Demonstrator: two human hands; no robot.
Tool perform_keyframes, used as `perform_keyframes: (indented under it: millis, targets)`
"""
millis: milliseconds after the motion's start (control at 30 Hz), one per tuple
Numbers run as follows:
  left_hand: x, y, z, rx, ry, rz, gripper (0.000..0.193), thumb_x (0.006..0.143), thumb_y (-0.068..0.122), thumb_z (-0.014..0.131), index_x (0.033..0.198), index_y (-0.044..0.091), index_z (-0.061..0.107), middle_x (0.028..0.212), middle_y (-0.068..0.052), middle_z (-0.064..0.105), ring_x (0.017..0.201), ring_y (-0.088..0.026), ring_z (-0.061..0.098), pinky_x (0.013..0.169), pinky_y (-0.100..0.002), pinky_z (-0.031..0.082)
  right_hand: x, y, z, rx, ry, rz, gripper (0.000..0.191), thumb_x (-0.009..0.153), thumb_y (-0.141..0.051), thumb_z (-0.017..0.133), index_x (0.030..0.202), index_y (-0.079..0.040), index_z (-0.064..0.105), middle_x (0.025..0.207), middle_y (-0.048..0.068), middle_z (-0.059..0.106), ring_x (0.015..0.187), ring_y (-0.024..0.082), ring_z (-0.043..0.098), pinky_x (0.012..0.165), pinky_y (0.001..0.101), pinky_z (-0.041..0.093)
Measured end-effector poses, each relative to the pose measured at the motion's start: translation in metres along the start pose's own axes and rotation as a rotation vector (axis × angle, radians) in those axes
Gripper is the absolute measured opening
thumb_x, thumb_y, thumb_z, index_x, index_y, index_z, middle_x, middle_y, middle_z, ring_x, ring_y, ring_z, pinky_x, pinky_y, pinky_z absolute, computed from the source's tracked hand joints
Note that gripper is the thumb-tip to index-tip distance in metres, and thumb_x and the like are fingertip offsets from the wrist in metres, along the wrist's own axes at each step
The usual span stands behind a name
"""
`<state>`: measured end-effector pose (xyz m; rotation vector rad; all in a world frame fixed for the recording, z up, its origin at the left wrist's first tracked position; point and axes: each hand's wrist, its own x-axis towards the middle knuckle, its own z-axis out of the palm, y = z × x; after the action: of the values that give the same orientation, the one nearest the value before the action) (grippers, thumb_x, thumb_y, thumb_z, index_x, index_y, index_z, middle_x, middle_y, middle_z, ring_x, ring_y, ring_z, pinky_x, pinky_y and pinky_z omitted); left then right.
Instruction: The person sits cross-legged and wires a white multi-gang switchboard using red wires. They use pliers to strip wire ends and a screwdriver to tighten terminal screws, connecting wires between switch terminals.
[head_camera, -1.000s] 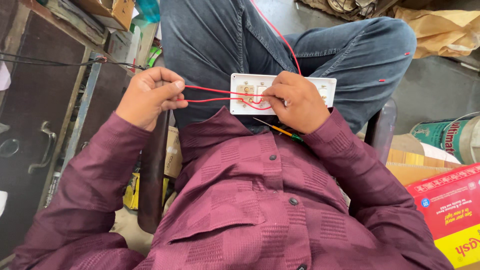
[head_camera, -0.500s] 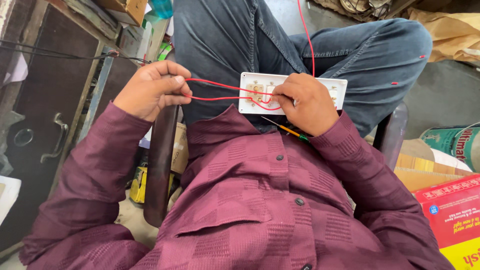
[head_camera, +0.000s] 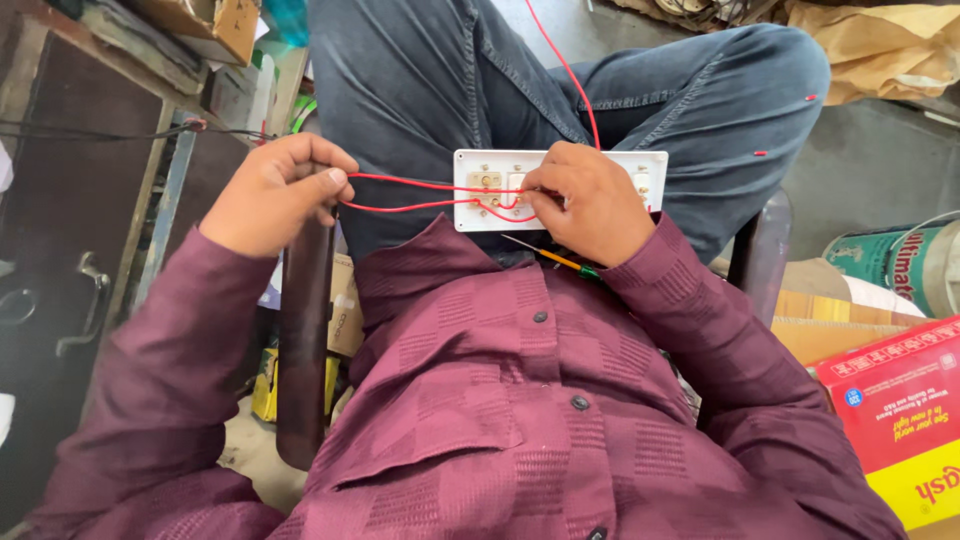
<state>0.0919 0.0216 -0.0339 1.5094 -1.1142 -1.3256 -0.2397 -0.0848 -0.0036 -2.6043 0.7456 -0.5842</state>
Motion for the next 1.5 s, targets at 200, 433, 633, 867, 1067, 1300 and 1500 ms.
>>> perform_keyframes:
  millis: [200,433,633,867,1067,1300,1500]
  targets:
    - [-0.019,0.069,0.079,0.786,0.295,0.910,0.023,0.077,0.002,0.076,0.099,0.008,0.074,0.105,-0.009,0.069,0.103,-0.035,0.064,0.095,-0.048,0.047,0.003,-0.010,-0.023,-0.010,-0.013,-0.074,0.012,0.084,-0.006,0.074,0.094,-0.005,0.066,0.090,0.011,0.057,0.086,0.032,0.058,0.075,0.0433,0.046]
    - [-0.002,0.072,0.142,0.529,0.092,0.894,0.009,0.092,0.008,0.078,0.095,0.004,0.070,0.097,-0.010,0.065,0.087,-0.032,0.065,0.078,-0.042,0.052,-0.017,-0.024,-0.055,-0.015,0.124,-0.134,0.016,0.092,-0.008,0.076,0.103,-0.006,0.065,0.104,0.011,0.059,0.099,0.033,0.057,0.088,0.0439,0.046]
    - [-0.002,0.079,0.142,0.435,0.093,0.841,0.008,0.092,0.007,0.075,0.095,0.003,0.070,0.096,-0.011,0.064,0.083,-0.031,0.066,0.074,-0.041,0.054,-0.072,-0.020,-0.091,-0.234,-0.014,0.061,0.027,0.082,-0.010,0.077,0.104,-0.003,0.063,0.102,0.016,0.060,0.097,0.036,0.058,0.087,0.0459,0.049]
    - [0.011,0.066,0.148,0.425,0.089,0.781,0.007,0.093,0.008,0.074,0.093,0.003,0.068,0.093,-0.011,0.064,0.079,-0.027,0.068,0.069,-0.036,0.055,-0.121,-0.004,-0.051,-0.378,-0.360,0.121,0.053,0.080,-0.003,0.067,0.133,0.002,0.059,0.099,0.012,0.061,0.091,0.031,0.062,0.082,0.0423,0.049]
    - [0.024,0.046,0.161,0.411,0.169,0.712,0.010,0.093,0.009,0.073,0.090,0.003,0.066,0.091,-0.010,0.064,0.073,-0.025,0.068,0.065,-0.036,0.054,-0.114,-0.001,-0.059,-0.140,-0.354,0.106,0.061,0.071,0.000,0.062,0.131,0.007,0.056,0.101,0.015,0.063,0.089,0.035,0.060,0.078,0.0458,0.047]
    - [0.027,0.031,0.163,0.475,0.301,0.777,0.007,0.095,0.008,0.072,0.094,0.005,0.066,0.094,-0.009,0.065,0.076,-0.028,0.067,0.066,-0.038,0.052,-0.121,-0.005,-0.074,-0.063,-0.262,0.052,0.046,0.072,0.001,0.061,0.118,0.000,0.064,0.098,0.014,0.062,0.092,0.035,0.059,0.083,0.0445,0.047]
    - [0.029,0.029,0.165,0.501,0.341,0.827,0.007,0.097,0.008,0.071,0.095,0.005,0.065,0.096,-0.010,0.063,0.081,-0.030,0.066,0.070,-0.040,0.052,-0.133,-0.001,-0.091,-0.146,0.026,0.001,0.030,0.086,0.004,0.058,0.115,0.001,0.064,0.106,0.017,0.063,0.098,0.036,0.060,0.087,0.0446,0.049]
